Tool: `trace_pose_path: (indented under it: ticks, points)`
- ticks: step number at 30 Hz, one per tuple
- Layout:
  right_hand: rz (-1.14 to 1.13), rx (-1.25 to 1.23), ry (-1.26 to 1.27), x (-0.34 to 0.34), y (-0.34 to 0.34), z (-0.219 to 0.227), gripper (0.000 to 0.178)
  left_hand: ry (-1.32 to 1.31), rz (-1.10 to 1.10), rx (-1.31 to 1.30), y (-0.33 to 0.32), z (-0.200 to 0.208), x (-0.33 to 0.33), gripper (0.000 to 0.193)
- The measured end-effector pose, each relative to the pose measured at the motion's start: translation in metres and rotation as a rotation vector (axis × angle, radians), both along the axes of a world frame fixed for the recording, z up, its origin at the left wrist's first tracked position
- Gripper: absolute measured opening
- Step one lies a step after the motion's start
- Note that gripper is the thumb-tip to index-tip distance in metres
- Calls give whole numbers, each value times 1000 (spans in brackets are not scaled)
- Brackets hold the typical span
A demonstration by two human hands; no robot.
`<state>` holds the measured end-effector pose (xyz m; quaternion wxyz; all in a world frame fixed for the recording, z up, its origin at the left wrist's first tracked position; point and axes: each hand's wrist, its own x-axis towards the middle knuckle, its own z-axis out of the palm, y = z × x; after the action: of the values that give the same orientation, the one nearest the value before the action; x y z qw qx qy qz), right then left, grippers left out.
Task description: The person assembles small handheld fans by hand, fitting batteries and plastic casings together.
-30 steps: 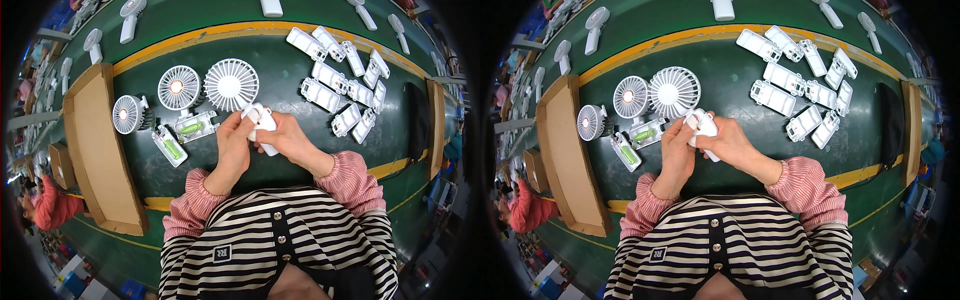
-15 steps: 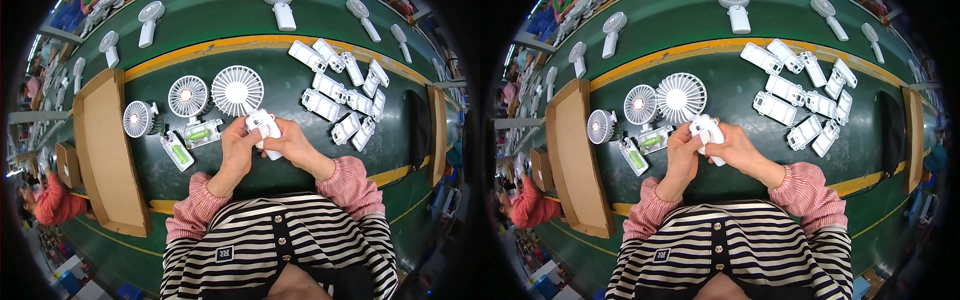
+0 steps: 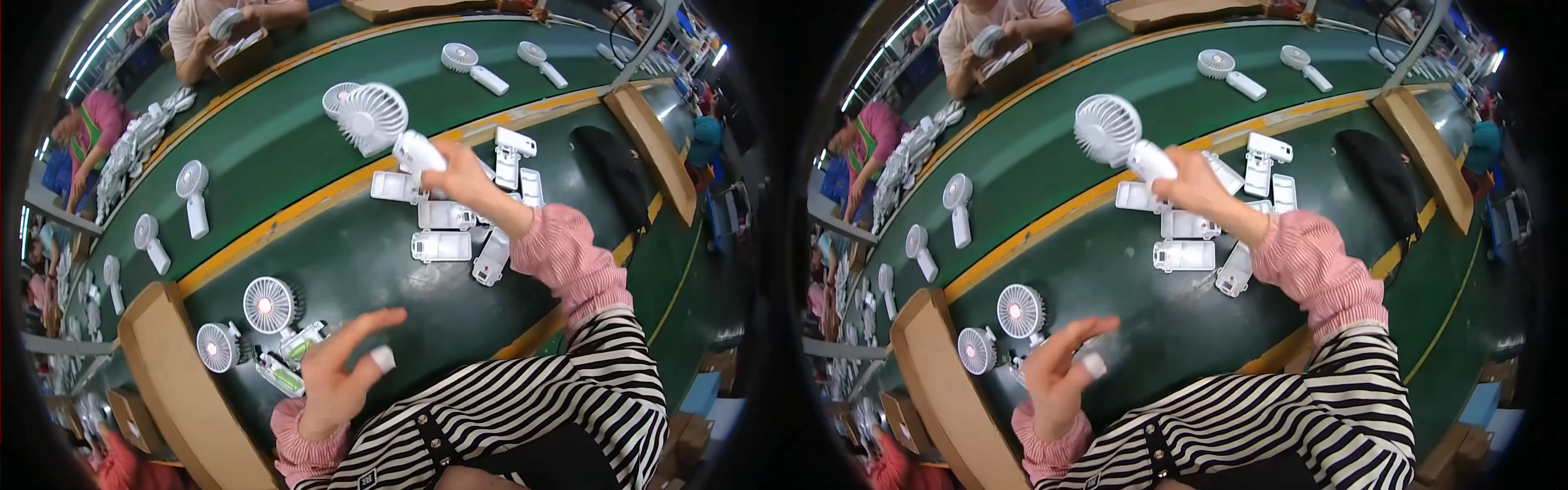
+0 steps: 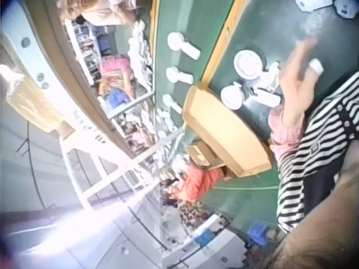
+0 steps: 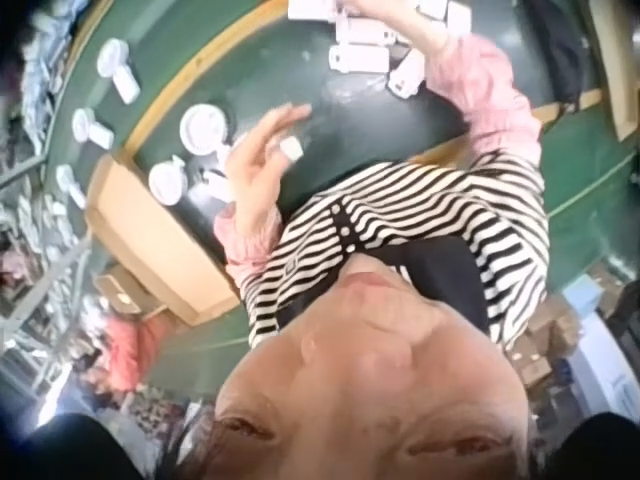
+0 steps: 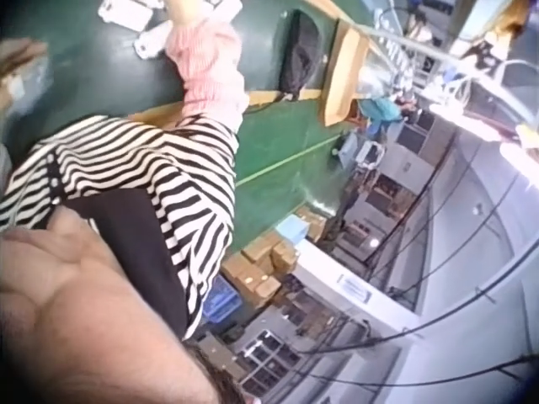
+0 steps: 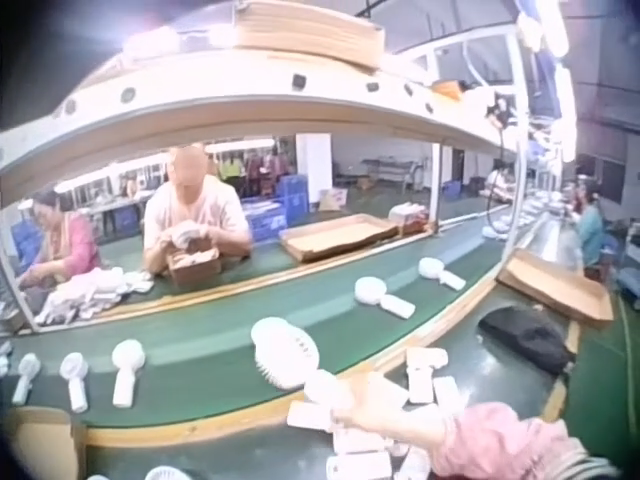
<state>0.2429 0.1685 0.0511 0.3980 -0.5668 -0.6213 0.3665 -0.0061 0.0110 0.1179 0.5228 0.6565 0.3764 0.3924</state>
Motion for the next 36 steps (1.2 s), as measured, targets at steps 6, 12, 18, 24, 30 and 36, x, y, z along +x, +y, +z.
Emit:
trace_pose_path:
  ticks: [6,12,18,24,30,36]
  points:
    - [-380,502,-972,49,106,-35,24,95,-253,548,16,87,13,22]
    - [-553,403,-1353,68,180,-73,14,1,292,770,9,86,60,37]
    - [-444,293,-1258,37,162,-61,40,281,250,872,-11,98,24,26]
    - [-175,688,-1032,-23,80,-28,45,594,-162,1045,-35,147,-17,16]
    - [341,737,-576,-113,-39,-3,45,392,-148,847,-80,115,-69,16]
    - [462,474,-344,-204,-63,-14,53,500,387,429,-86,-13,-103,30]
